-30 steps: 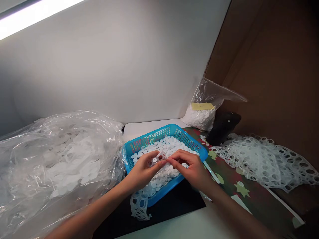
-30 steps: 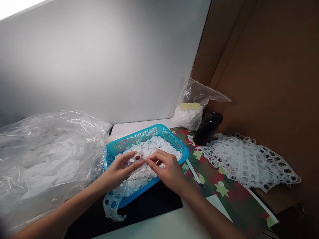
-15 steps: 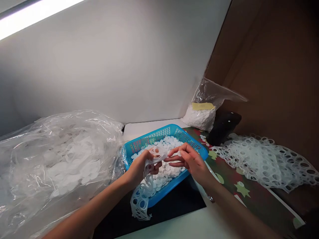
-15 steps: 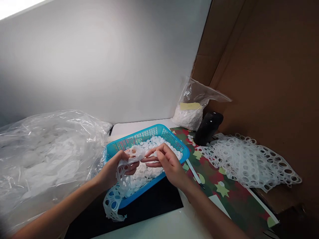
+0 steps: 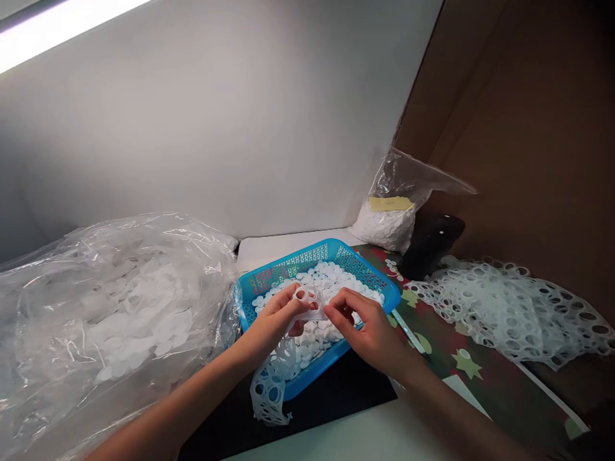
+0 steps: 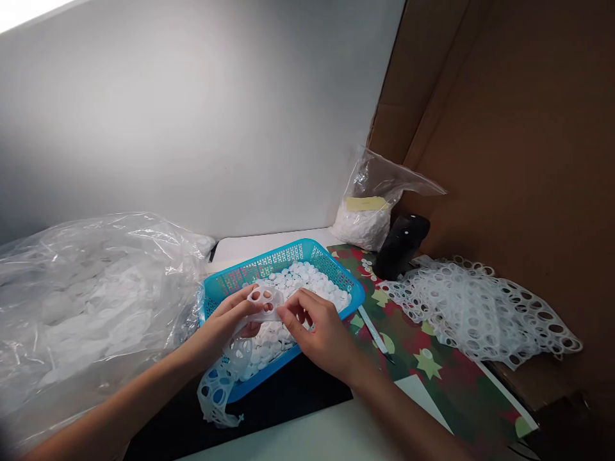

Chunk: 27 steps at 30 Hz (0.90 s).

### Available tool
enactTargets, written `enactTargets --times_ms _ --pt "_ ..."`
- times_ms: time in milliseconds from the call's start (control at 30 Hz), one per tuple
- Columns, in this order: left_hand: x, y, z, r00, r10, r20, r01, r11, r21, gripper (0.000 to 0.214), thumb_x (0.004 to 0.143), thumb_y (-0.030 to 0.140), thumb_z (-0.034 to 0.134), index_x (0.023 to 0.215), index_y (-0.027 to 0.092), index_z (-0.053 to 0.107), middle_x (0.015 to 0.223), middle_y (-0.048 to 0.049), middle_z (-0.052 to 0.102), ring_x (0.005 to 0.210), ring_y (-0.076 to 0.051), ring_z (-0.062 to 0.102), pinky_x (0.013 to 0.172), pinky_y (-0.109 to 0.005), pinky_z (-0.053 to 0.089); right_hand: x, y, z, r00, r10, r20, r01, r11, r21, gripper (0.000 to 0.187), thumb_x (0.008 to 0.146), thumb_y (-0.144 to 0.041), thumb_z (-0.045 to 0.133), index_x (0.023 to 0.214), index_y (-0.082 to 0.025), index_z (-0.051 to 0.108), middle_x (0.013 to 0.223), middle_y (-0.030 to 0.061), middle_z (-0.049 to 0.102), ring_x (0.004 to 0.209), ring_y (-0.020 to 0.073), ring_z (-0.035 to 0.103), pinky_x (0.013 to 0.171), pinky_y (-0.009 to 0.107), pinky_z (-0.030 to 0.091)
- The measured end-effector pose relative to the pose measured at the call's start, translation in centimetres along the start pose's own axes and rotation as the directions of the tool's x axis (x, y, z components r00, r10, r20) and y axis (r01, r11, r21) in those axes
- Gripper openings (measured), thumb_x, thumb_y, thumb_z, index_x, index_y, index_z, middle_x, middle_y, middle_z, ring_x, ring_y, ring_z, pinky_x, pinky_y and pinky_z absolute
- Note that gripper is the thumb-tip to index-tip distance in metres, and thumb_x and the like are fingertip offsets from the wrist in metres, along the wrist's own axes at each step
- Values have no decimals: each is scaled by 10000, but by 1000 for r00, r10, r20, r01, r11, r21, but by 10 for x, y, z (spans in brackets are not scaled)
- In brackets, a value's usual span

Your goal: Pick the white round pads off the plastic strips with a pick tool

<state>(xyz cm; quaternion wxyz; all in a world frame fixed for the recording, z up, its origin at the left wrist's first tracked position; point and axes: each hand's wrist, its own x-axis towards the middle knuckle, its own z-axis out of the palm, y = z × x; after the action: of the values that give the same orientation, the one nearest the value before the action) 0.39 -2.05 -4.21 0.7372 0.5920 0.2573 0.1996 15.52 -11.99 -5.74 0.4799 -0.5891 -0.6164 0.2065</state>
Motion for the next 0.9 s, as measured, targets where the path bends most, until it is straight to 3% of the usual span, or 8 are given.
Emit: enactTargets --times_ms 167,467,667,900 --pt "-2 -1 1 1000 11 2 -11 1000 16 188 764 327 562 787 164 473 668 34 420 547 -62 317 511 -205 230 -1 1 1 996 26 84 -25 1000 -7 195 917 -361 466 814 -211 536 704 -22 505 619 110 433 579 244 344" --pt "-2 -2 2 999 27 32 -27 999 18 210 762 345 548 813 156 473 626 48 414 504 -48 319 501 -203 226 -1 2 -1 986 53 160 -67 994 85 261 924 -393 449 759 -193 477 668 -40 409 586 88 355 542 221 316" --pt "-4 -1 0 996 66 60 -69 997 43 172 787 326 467 841 163 460 514 62 438 427 -59 350 464 -201 222 1 1 -6 982 73 176 -102 982 162 240 928 -380 452 818 -193 555 750 -11 568 686 104 493 606 226 363" --pt "-4 0 1 996 77 43 -79 996 50 168 788 317 432 849 162 456 544 44 517 376 -58 399 423 -198 200 0 2 -6 979 80 189 -120 970 210 218 920 -360 478 841 -198 600 743 -16 609 624 86 482 583 216 369"
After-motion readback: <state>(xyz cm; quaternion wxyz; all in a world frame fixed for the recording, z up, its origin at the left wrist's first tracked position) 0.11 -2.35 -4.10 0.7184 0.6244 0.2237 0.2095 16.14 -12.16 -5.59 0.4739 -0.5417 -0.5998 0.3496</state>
